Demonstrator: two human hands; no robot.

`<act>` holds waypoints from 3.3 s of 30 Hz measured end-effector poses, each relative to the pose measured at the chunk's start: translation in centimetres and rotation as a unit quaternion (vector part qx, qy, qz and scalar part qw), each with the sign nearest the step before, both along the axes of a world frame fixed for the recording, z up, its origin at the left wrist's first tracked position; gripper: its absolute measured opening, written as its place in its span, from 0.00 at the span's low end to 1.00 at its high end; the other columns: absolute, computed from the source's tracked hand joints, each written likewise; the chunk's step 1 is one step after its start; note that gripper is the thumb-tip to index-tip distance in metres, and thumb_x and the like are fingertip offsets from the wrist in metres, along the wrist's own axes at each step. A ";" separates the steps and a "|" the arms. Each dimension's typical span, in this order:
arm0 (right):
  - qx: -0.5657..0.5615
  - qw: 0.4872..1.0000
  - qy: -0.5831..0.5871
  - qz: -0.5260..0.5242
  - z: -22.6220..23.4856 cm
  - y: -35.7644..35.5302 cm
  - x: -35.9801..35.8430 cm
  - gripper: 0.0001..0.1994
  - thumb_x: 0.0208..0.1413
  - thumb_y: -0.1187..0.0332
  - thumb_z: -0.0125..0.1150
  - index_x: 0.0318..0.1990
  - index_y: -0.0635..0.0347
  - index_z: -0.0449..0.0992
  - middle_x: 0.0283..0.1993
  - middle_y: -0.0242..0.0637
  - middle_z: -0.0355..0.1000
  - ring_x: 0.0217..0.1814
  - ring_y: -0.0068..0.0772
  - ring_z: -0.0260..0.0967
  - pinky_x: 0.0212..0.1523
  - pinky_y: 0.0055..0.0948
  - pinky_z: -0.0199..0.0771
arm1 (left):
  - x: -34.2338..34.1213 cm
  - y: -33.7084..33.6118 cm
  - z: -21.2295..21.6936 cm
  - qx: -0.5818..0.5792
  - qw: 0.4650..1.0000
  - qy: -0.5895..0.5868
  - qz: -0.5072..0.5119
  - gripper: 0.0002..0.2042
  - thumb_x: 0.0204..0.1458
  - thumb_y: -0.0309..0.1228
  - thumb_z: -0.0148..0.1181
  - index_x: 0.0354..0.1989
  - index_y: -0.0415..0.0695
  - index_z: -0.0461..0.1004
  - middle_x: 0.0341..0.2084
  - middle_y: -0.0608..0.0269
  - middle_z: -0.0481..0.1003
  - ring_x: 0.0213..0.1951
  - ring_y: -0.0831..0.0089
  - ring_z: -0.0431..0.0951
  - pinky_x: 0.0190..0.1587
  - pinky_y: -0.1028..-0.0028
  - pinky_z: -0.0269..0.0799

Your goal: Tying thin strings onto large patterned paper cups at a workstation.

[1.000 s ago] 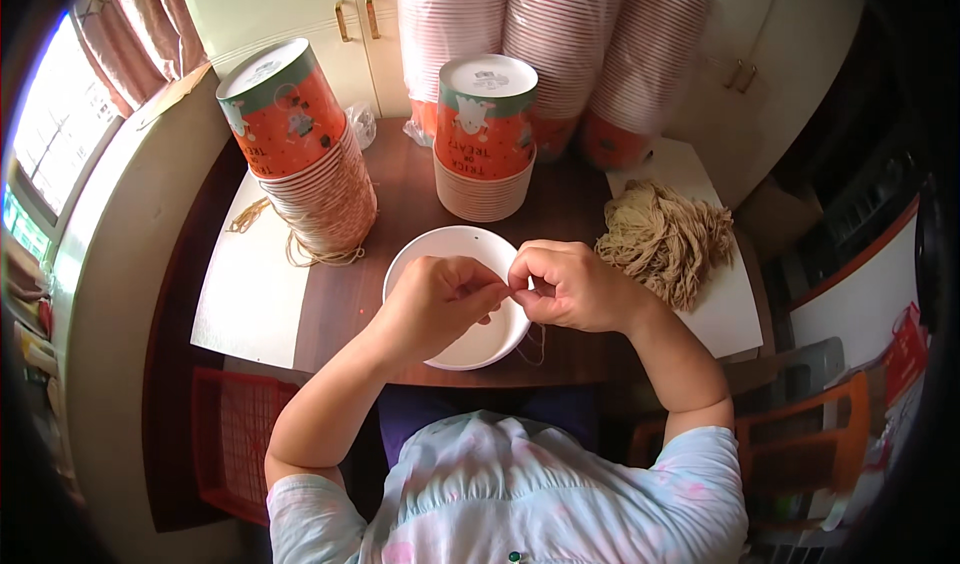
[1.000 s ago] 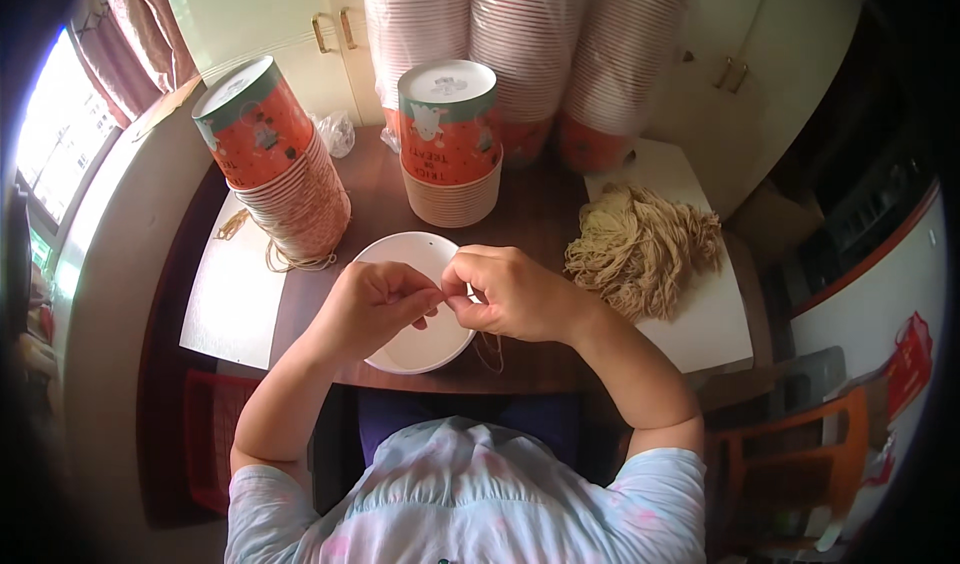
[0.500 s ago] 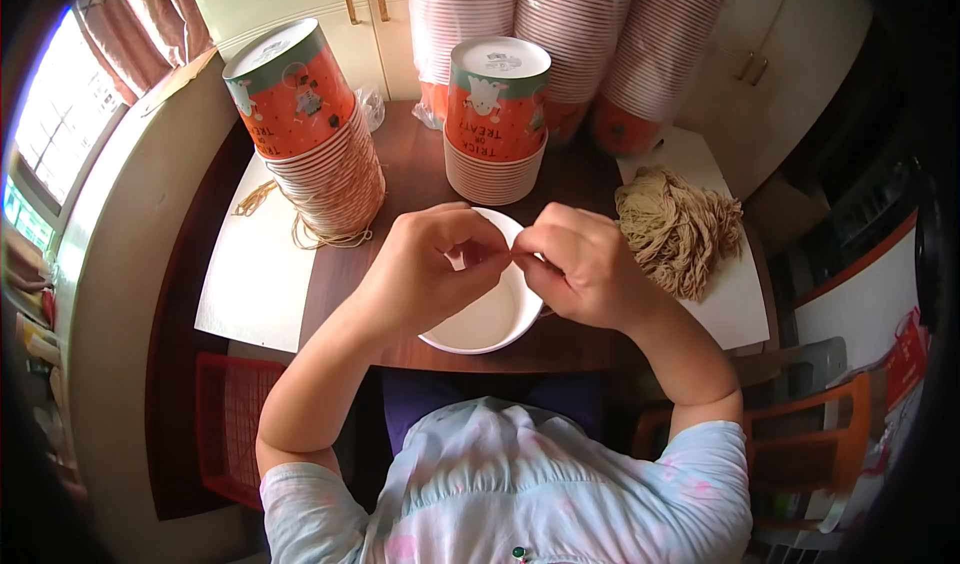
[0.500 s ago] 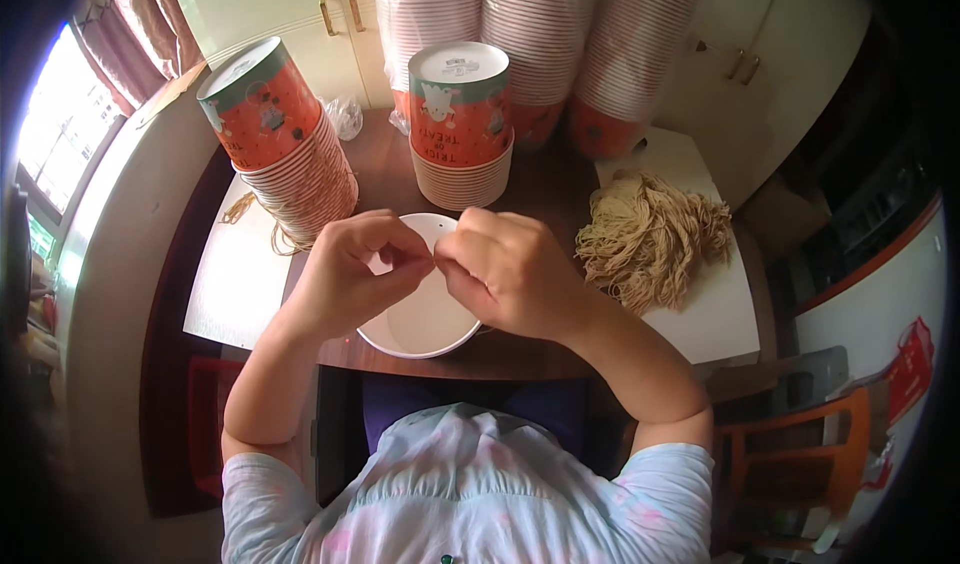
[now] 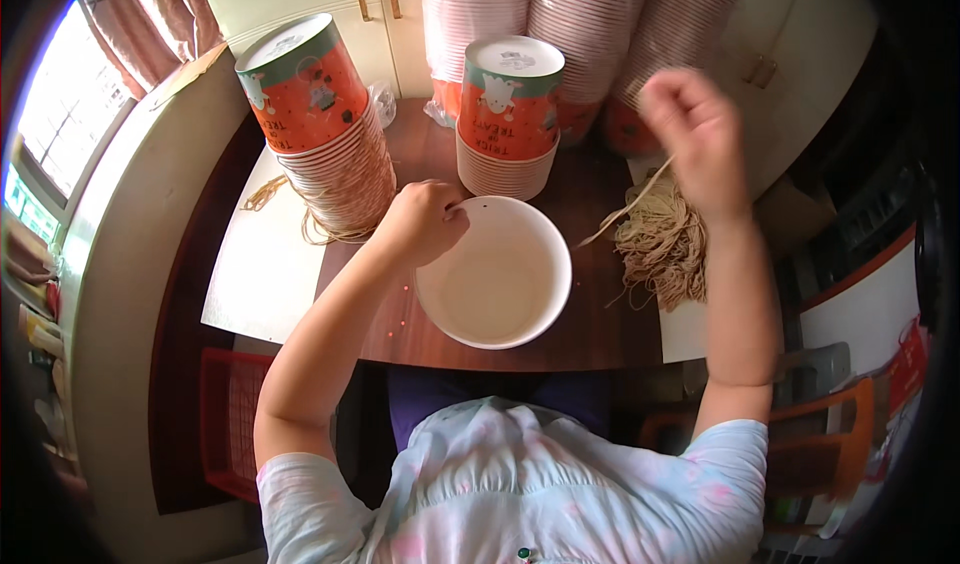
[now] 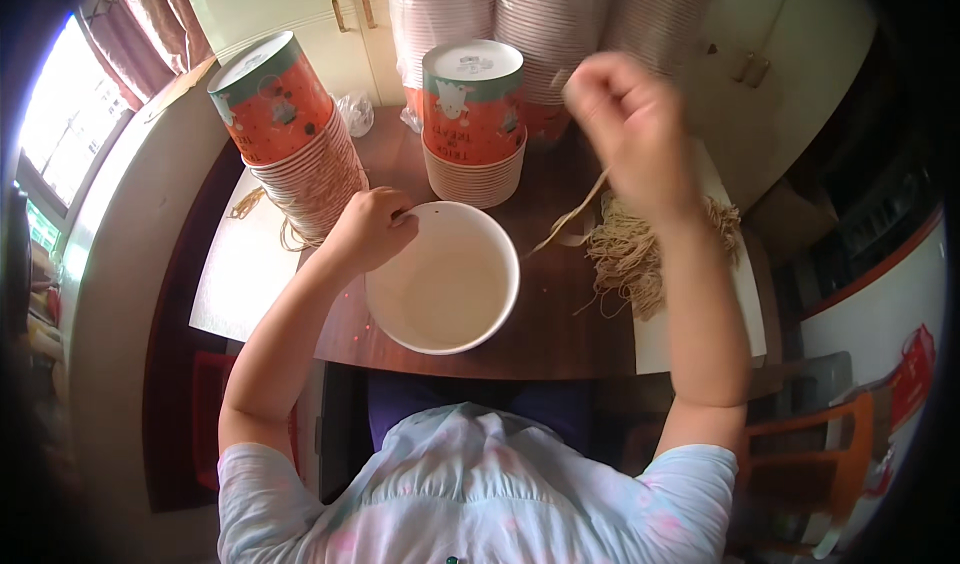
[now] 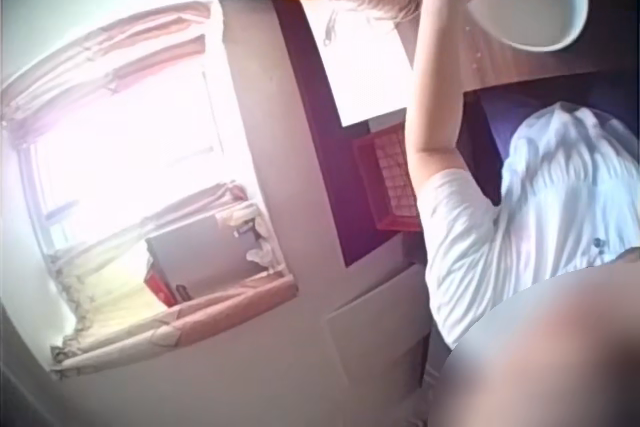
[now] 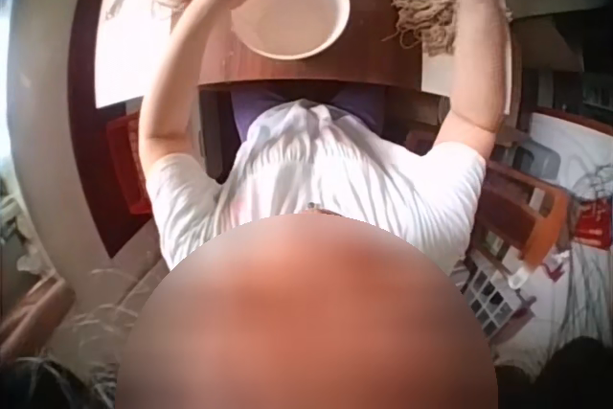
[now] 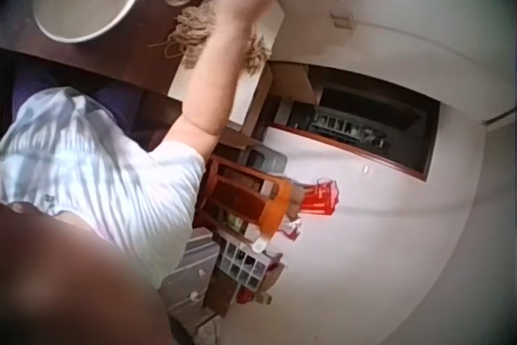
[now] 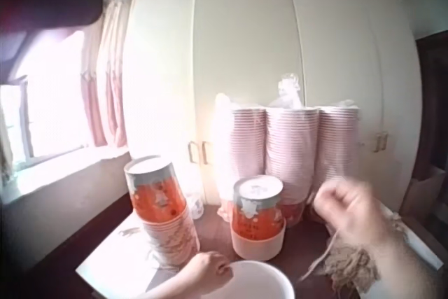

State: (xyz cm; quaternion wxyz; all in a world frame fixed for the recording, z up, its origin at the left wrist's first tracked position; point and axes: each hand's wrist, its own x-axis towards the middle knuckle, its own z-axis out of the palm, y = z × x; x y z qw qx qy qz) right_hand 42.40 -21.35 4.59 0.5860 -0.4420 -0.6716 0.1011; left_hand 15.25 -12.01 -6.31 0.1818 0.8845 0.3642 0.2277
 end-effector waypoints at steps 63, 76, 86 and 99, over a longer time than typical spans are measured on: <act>-0.375 0.922 -0.044 0.082 -13.1 -0.2 -11.6 0.05 0.50 0.72 0.57 0.28 0.64 0.76 0.29 0.45 0.76 0.33 0.43 0.75 0.36 0.37 0.73 | -3.9 -7.9 -3.7 -0.408 0.853 -0.321 0.042 0.13 0.63 0.30 0.48 0.48 0.32 0.72 0.26 0.65 0.75 0.24 0.82 0.72 0.28 0.81 0.70; -0.379 0.920 -0.053 0.087 -12.7 -1.0 -11.9 0.06 0.55 0.72 0.57 0.32 0.66 0.78 0.27 0.34 0.75 0.29 0.19 0.69 0.32 0.25 0.71 | -3.6 -7.8 -3.3 -0.396 0.884 -0.246 0.037 0.11 0.60 0.24 0.51 0.46 0.32 0.74 0.29 0.63 0.77 0.29 0.80 0.76 0.34 0.79 0.74; -0.442 0.891 0.002 0.101 -12.2 -2.0 -11.4 0.06 0.51 0.72 0.60 0.29 0.66 0.79 0.28 0.41 0.77 0.30 0.28 0.74 0.35 0.30 0.73 | -3.3 -8.5 -2.2 -0.378 0.903 -0.202 0.034 0.09 0.55 0.21 0.55 0.41 0.31 0.77 0.29 0.58 0.79 0.33 0.78 0.79 0.38 0.77 0.77; -0.450 0.885 -0.018 0.120 -12.1 -2.7 -11.3 0.06 0.52 0.71 0.61 0.28 0.65 0.78 0.26 0.38 0.77 0.29 0.25 0.73 0.33 0.28 0.72 | -3.5 -9.2 -1.0 -0.327 0.935 -0.131 0.029 0.09 0.53 0.22 0.56 0.40 0.34 0.78 0.26 0.56 0.79 0.31 0.78 0.80 0.35 0.77 0.75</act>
